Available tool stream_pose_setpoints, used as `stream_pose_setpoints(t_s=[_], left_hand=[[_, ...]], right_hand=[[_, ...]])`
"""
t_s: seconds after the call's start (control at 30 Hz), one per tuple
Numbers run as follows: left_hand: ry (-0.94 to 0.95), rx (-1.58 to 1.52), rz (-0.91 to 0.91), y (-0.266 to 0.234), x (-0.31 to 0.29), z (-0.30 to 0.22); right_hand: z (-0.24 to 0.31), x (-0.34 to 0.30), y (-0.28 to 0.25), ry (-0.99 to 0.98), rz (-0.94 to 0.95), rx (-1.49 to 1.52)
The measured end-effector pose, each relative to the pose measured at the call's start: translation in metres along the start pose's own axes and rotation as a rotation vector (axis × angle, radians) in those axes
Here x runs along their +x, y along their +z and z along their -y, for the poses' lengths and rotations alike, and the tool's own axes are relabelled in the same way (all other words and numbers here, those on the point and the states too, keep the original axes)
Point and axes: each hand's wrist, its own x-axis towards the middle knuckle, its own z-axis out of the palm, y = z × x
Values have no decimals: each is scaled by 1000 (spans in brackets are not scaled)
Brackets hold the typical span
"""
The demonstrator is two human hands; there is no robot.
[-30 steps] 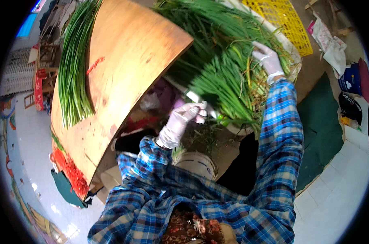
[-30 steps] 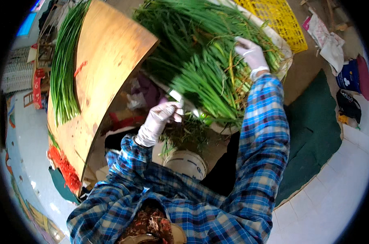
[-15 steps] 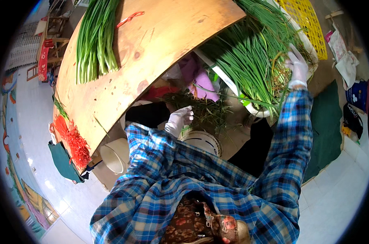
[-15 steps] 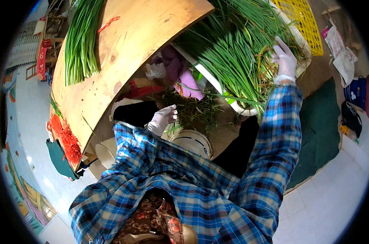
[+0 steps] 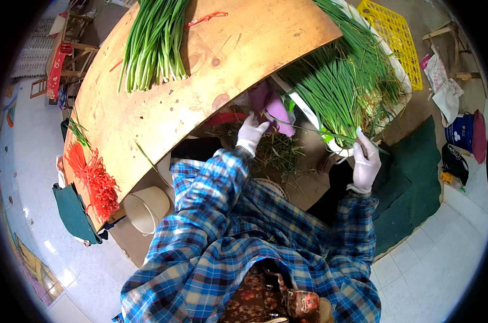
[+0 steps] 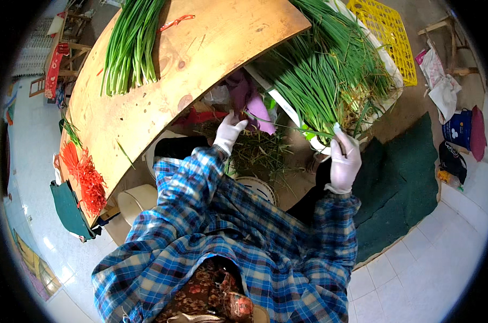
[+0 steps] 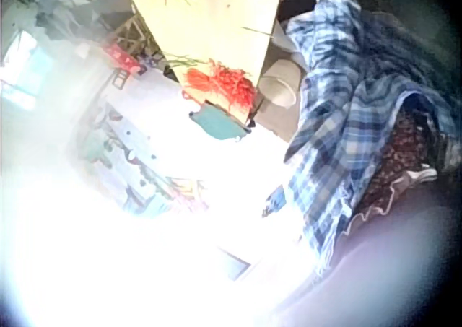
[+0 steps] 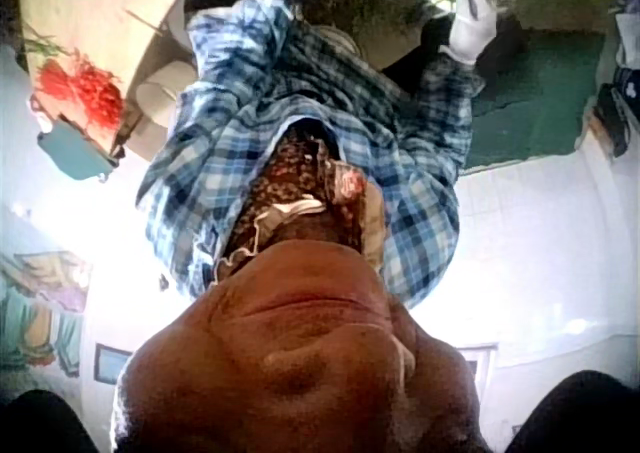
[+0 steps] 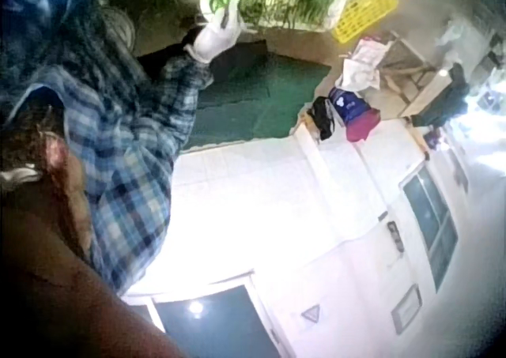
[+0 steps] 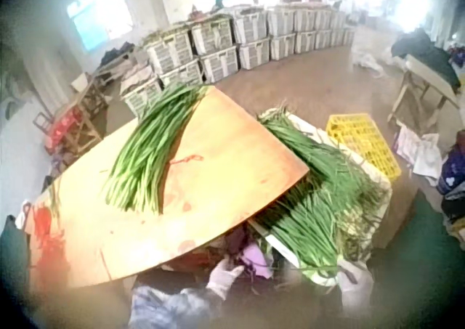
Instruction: The person sorts a bunch of chives by hand on a wooden table, removing yellowed or damaged leaves, then bundles the bunch with a red plastic tie and places it into a crate with other bundles.
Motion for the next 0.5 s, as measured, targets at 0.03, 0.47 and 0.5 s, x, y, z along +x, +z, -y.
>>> stream_pose_setpoints(t_s=[0.03, 0.47, 0.5], left_hand=[[17, 85, 49, 10, 9, -20], [-60, 65, -128, 17, 50, -16], [-27, 38, -75, 10, 41, -23]], right_hand=[[3, -4, 8, 62, -19, 56], [-27, -70, 122, -445, 470, -400], [-31, -68, 127, -465, 512, -357]])
